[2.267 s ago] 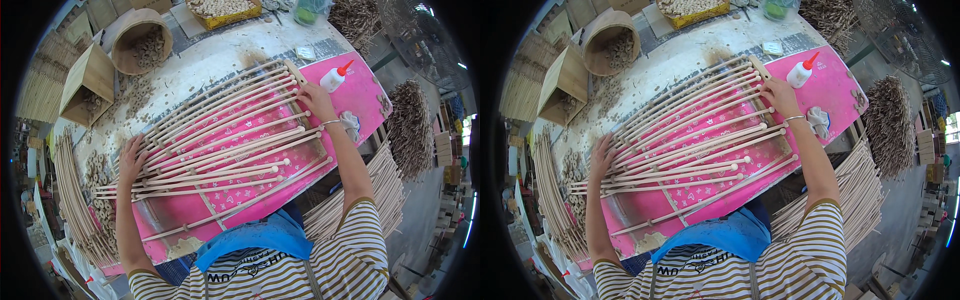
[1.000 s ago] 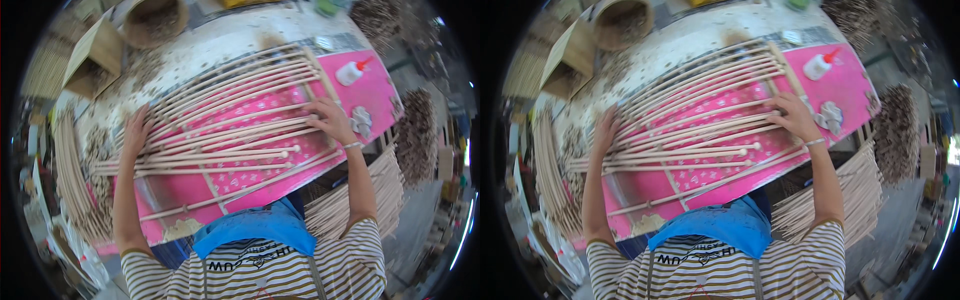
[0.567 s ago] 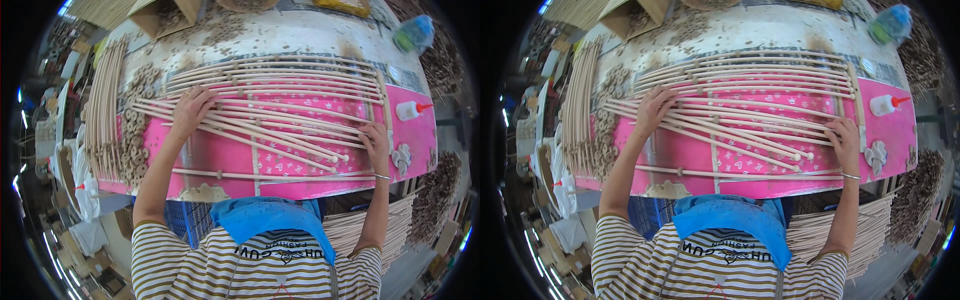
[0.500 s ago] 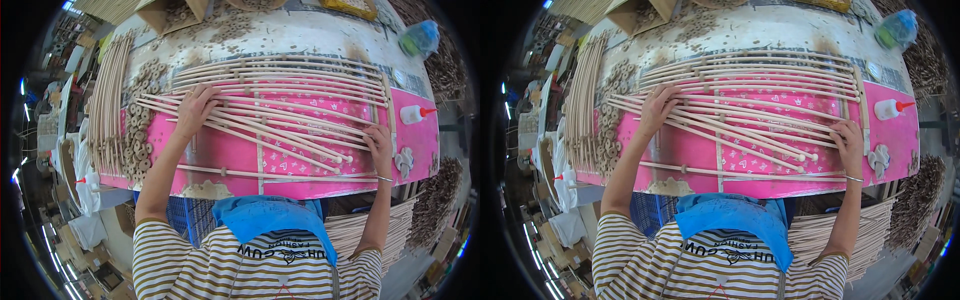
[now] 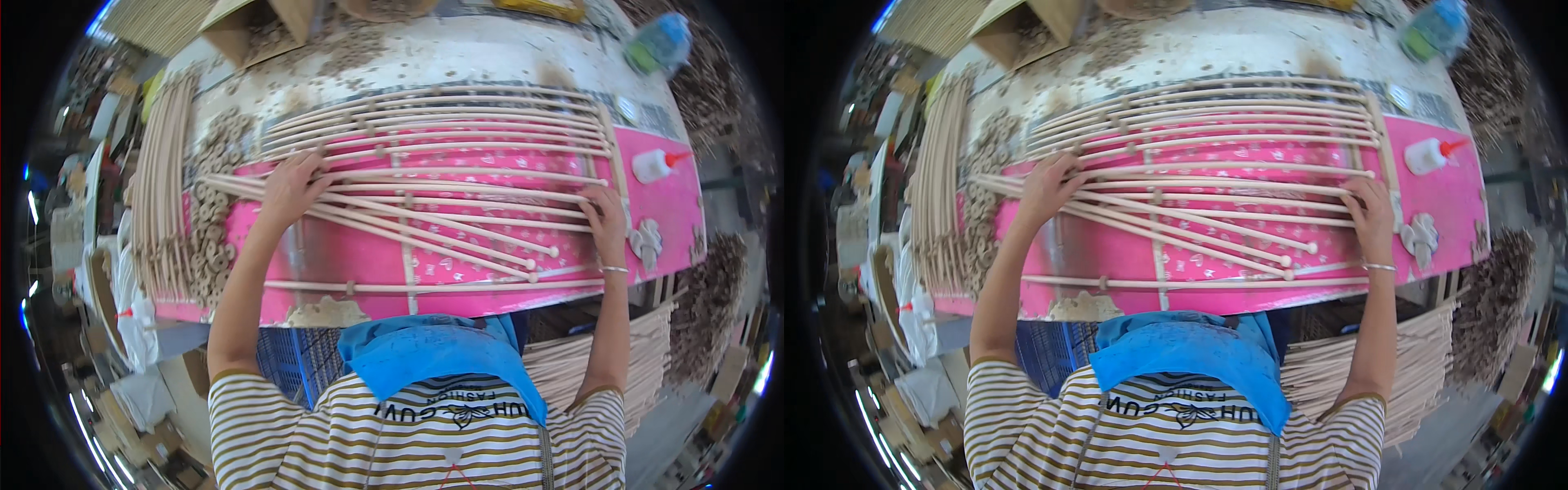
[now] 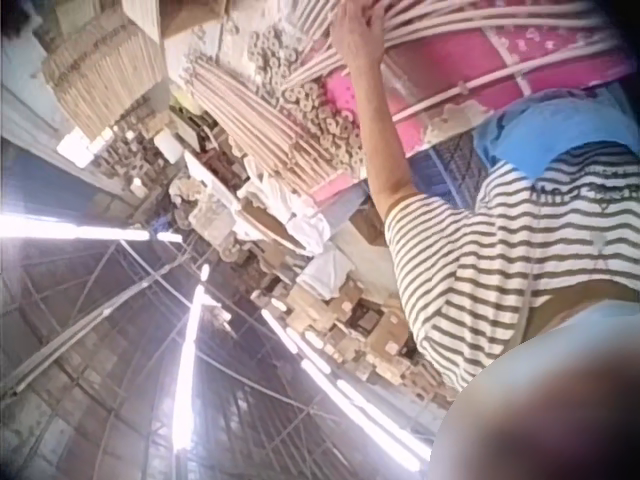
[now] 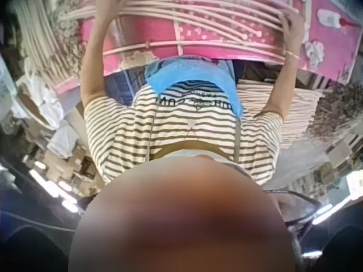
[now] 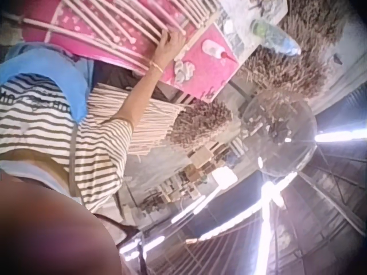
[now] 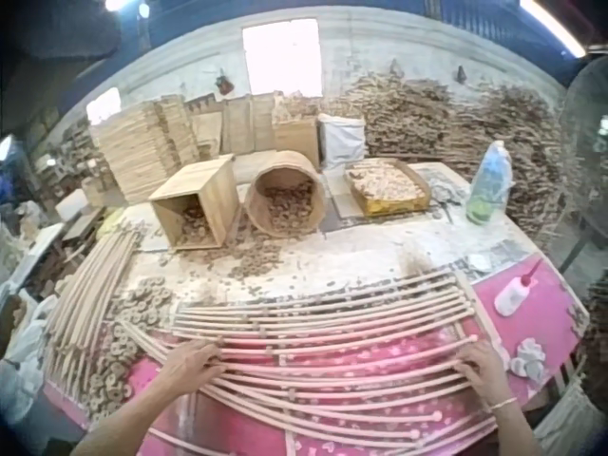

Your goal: Assembling a wooden structure by placing wooden rods onto a frame with spacers and applying glue.

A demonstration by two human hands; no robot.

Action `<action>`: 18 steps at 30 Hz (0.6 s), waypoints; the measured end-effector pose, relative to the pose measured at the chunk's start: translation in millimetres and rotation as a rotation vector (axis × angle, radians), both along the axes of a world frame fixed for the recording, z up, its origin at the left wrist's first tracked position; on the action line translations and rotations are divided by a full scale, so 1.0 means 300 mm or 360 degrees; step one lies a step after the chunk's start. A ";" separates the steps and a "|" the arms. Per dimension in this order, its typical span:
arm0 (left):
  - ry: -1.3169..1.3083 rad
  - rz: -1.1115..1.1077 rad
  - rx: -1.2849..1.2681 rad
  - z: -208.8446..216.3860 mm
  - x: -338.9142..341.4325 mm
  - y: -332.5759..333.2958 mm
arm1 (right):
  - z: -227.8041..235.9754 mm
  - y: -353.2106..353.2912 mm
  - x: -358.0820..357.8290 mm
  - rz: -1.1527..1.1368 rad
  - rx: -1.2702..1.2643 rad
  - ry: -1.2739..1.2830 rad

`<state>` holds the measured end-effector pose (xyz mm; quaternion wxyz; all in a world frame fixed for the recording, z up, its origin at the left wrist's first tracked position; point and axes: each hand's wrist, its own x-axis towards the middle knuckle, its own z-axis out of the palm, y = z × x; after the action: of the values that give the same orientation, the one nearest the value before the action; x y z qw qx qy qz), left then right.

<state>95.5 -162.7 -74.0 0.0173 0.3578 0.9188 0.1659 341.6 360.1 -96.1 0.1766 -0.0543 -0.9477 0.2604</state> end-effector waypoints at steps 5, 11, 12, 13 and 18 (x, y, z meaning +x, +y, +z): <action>-0.0073 -0.0149 -0.0067 0.032 -0.005 0.001 | -0.015 0.040 -0.011 -0.0049 0.0165 0.0120; -0.0582 -0.0011 -0.0192 0.062 -0.018 0.031 | -0.016 0.054 -0.022 -0.0046 0.0132 0.0163; -0.0734 0.0025 -0.0243 0.065 -0.024 0.038 | -0.016 0.058 -0.020 -0.0101 0.0004 0.0116; -0.0698 -0.0024 -0.0238 0.065 -0.027 0.047 | -0.015 0.066 -0.021 -0.0123 0.0009 0.0118; -0.0399 -0.0078 -0.0109 0.057 -0.017 0.083 | -0.016 0.123 -0.051 -0.0231 0.0007 0.0086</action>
<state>90.6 -137.8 -56.8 0.1482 0.3558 0.9055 0.1774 326.2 397.0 -101.0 0.2208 -0.1154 -0.9367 0.2462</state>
